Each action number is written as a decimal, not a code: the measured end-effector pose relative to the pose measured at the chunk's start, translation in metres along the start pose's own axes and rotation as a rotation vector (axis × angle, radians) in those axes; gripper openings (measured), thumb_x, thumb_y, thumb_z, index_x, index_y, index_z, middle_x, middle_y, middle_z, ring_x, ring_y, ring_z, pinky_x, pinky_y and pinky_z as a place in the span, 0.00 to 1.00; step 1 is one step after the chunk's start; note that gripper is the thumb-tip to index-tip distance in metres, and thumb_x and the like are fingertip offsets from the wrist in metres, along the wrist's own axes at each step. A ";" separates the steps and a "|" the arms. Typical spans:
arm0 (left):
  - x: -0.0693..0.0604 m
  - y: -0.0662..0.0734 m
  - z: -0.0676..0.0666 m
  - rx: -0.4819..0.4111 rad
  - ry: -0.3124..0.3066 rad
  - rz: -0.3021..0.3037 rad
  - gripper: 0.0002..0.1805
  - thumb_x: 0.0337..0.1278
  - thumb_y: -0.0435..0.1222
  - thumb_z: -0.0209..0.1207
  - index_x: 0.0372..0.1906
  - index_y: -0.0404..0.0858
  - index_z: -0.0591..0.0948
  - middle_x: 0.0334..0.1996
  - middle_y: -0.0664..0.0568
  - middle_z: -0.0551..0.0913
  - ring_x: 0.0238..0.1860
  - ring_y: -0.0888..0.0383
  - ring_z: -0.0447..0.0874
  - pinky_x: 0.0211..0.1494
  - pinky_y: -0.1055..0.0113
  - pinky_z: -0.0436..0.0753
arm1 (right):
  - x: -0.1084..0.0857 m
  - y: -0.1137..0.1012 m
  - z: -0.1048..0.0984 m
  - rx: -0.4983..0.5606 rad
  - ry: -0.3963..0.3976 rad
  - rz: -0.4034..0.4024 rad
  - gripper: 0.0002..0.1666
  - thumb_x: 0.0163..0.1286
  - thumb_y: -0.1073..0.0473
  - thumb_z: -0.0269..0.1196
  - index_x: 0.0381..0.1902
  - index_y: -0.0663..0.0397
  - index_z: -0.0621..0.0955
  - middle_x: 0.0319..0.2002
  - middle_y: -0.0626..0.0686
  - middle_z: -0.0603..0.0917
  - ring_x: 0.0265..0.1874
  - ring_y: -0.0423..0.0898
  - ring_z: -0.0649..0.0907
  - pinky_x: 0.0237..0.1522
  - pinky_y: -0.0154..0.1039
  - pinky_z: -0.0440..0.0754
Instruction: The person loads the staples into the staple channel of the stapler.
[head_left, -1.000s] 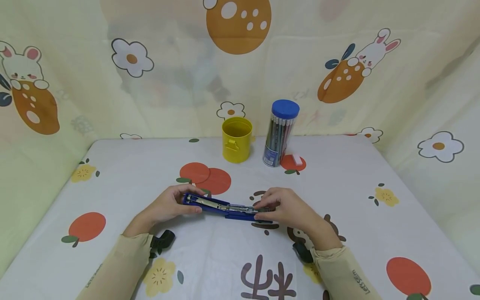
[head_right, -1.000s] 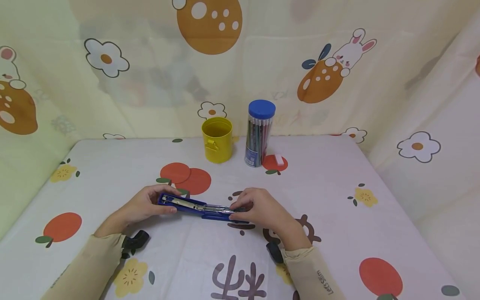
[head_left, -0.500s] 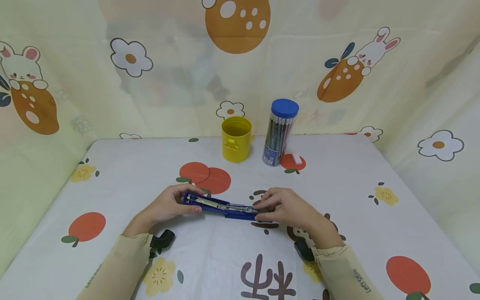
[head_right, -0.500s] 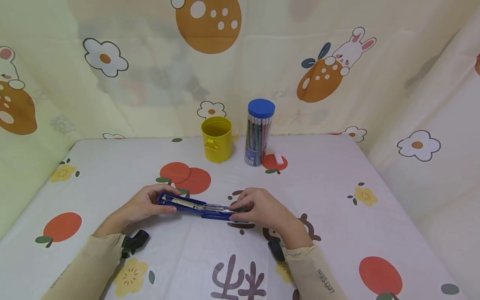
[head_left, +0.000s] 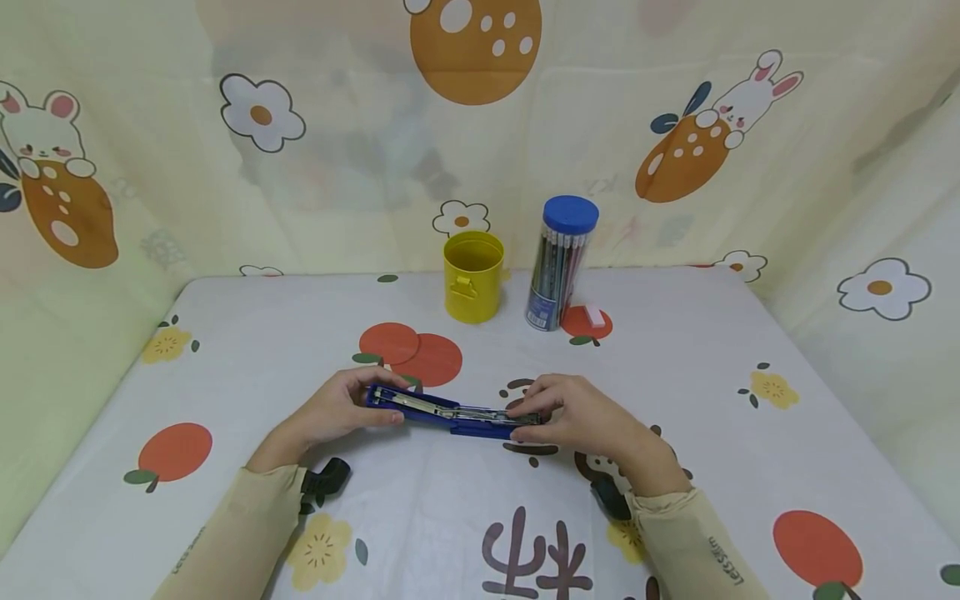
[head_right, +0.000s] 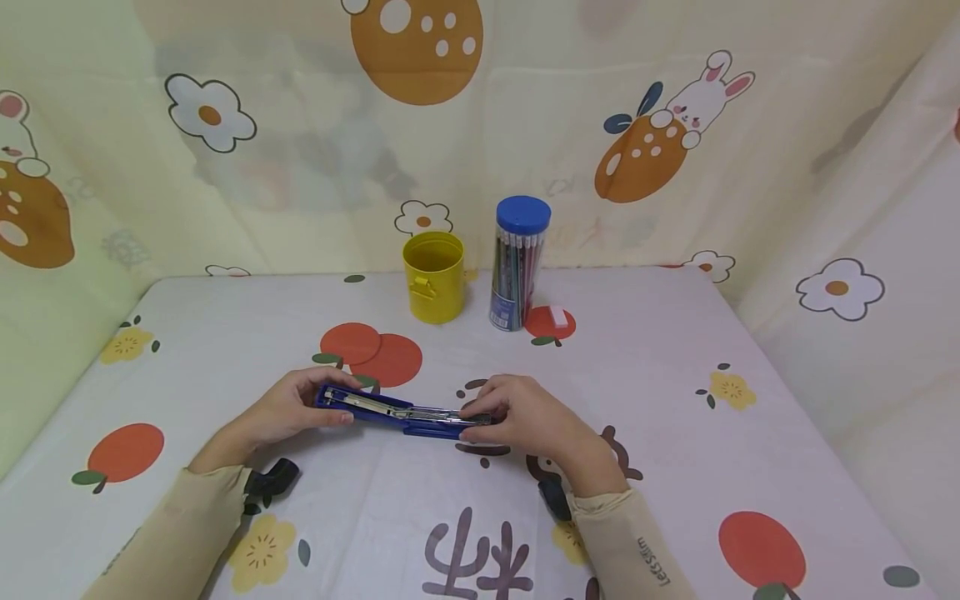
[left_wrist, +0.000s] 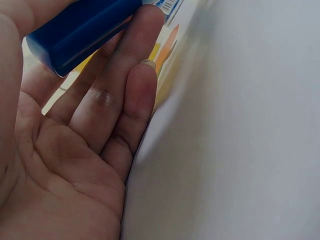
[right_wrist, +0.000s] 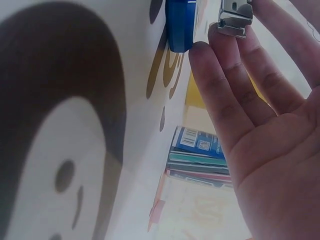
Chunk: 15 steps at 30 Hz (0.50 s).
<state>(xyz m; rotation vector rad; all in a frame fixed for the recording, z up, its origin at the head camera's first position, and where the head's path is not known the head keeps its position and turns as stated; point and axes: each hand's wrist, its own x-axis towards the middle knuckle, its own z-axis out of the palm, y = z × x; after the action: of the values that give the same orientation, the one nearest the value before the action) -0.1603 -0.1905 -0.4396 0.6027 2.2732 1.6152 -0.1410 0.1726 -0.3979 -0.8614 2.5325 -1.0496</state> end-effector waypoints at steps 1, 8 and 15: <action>0.000 0.000 0.000 0.002 -0.002 0.006 0.24 0.53 0.34 0.74 0.56 0.35 0.82 0.50 0.46 0.82 0.47 0.47 0.79 0.43 0.67 0.80 | 0.000 0.000 0.000 0.003 0.001 -0.001 0.15 0.60 0.53 0.76 0.45 0.48 0.91 0.41 0.43 0.83 0.41 0.46 0.78 0.37 0.36 0.82; 0.000 0.000 -0.001 -0.022 -0.005 0.008 0.25 0.52 0.34 0.75 0.56 0.36 0.82 0.50 0.47 0.83 0.48 0.48 0.80 0.44 0.66 0.80 | 0.001 0.001 0.001 -0.020 -0.003 0.010 0.13 0.61 0.52 0.76 0.44 0.46 0.91 0.42 0.43 0.83 0.42 0.46 0.78 0.39 0.36 0.82; -0.001 0.000 -0.001 -0.018 -0.002 0.012 0.24 0.52 0.32 0.74 0.55 0.35 0.82 0.50 0.47 0.83 0.47 0.48 0.80 0.45 0.67 0.80 | -0.002 0.001 -0.002 -0.063 -0.002 0.019 0.13 0.62 0.49 0.75 0.43 0.44 0.91 0.42 0.41 0.83 0.43 0.44 0.79 0.42 0.40 0.83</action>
<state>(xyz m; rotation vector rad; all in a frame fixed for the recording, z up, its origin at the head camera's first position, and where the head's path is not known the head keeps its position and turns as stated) -0.1601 -0.1913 -0.4395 0.6153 2.2548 1.6382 -0.1404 0.1754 -0.3975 -0.8524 2.5789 -0.9677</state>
